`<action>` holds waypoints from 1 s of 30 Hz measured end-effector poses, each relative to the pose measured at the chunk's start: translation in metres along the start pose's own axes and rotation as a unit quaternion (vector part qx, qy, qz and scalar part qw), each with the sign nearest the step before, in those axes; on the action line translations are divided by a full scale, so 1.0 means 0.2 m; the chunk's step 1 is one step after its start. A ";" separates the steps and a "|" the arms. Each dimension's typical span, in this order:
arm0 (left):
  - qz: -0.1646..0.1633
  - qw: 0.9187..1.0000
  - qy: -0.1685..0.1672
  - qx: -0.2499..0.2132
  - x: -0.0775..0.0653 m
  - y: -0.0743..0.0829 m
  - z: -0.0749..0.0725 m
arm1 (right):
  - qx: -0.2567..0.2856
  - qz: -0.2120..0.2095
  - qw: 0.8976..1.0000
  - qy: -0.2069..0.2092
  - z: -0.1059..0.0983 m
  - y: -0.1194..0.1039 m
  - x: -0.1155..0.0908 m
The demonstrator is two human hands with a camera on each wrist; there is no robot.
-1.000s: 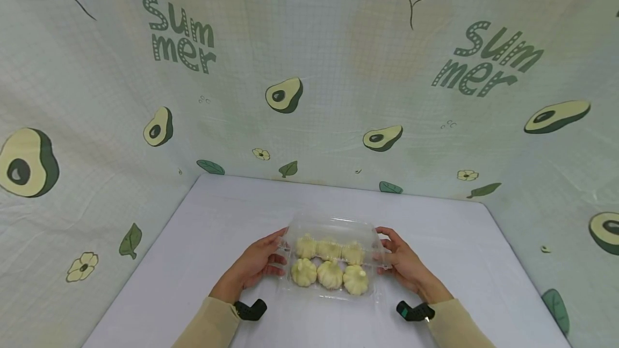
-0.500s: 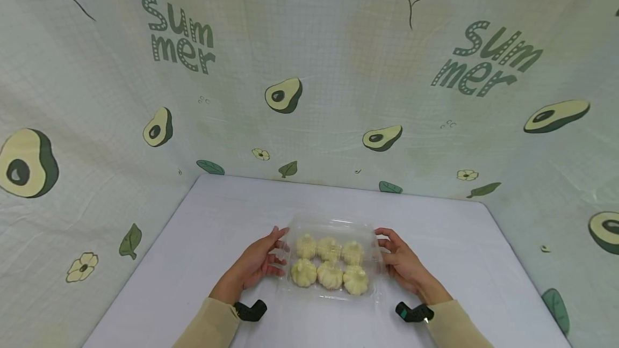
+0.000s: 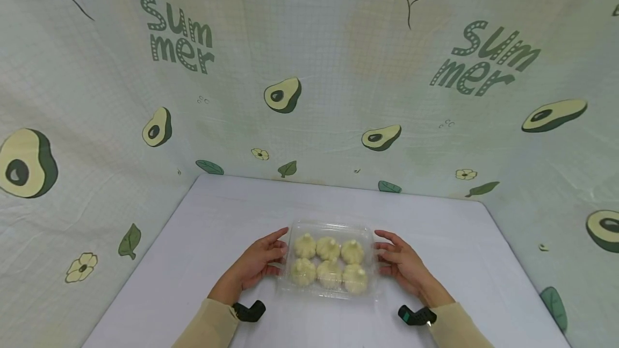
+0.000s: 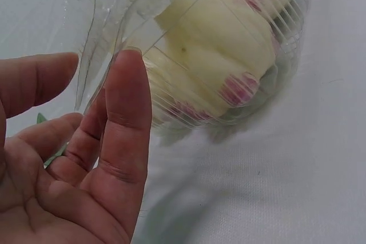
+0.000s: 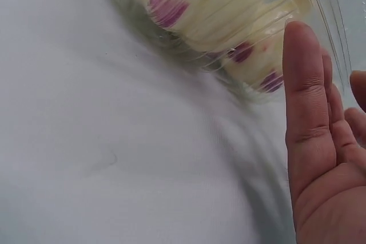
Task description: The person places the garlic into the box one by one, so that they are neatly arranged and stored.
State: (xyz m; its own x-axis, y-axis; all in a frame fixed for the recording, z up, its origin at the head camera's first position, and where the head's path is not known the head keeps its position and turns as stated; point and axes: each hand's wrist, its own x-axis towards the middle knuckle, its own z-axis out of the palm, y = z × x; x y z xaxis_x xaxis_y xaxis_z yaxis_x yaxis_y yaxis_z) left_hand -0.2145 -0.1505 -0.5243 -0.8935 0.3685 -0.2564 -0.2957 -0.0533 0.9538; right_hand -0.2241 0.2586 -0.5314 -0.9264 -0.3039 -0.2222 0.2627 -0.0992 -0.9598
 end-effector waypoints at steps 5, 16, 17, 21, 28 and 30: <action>0.012 1.000 -0.005 0.010 0.00 -0.01 0.00 | 0.013 0.025 1.000 -0.002 -0.02 0.01 -0.04; 0.030 0.999 0.029 0.025 0.01 0.00 0.01 | 0.022 0.058 0.994 -0.094 0.00 -0.02 -0.17; 0.032 0.999 0.034 0.024 0.01 0.00 0.01 | 0.022 0.060 0.992 -0.107 0.00 -0.02 -0.18; 0.035 0.998 0.048 0.021 0.02 0.00 0.00 | 0.024 0.063 0.987 -0.148 0.01 -0.01 -0.21; 0.036 0.998 0.054 0.021 0.02 -0.01 0.01 | 0.044 0.077 0.980 -0.177 0.03 0.01 -0.23; 0.035 0.998 0.055 0.022 0.03 -0.01 0.01 | 0.038 0.079 0.981 -0.174 0.04 0.01 -0.24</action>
State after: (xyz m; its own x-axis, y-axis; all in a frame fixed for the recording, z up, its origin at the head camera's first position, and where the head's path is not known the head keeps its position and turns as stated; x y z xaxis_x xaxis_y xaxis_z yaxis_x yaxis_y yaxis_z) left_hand -0.2178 -0.1462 -0.5262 -0.9442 0.2601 -0.2019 -0.2181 -0.0345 0.9753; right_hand -0.1771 0.2651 -0.5215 -0.7279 -0.6250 -0.2821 0.4273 -0.0917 -0.8994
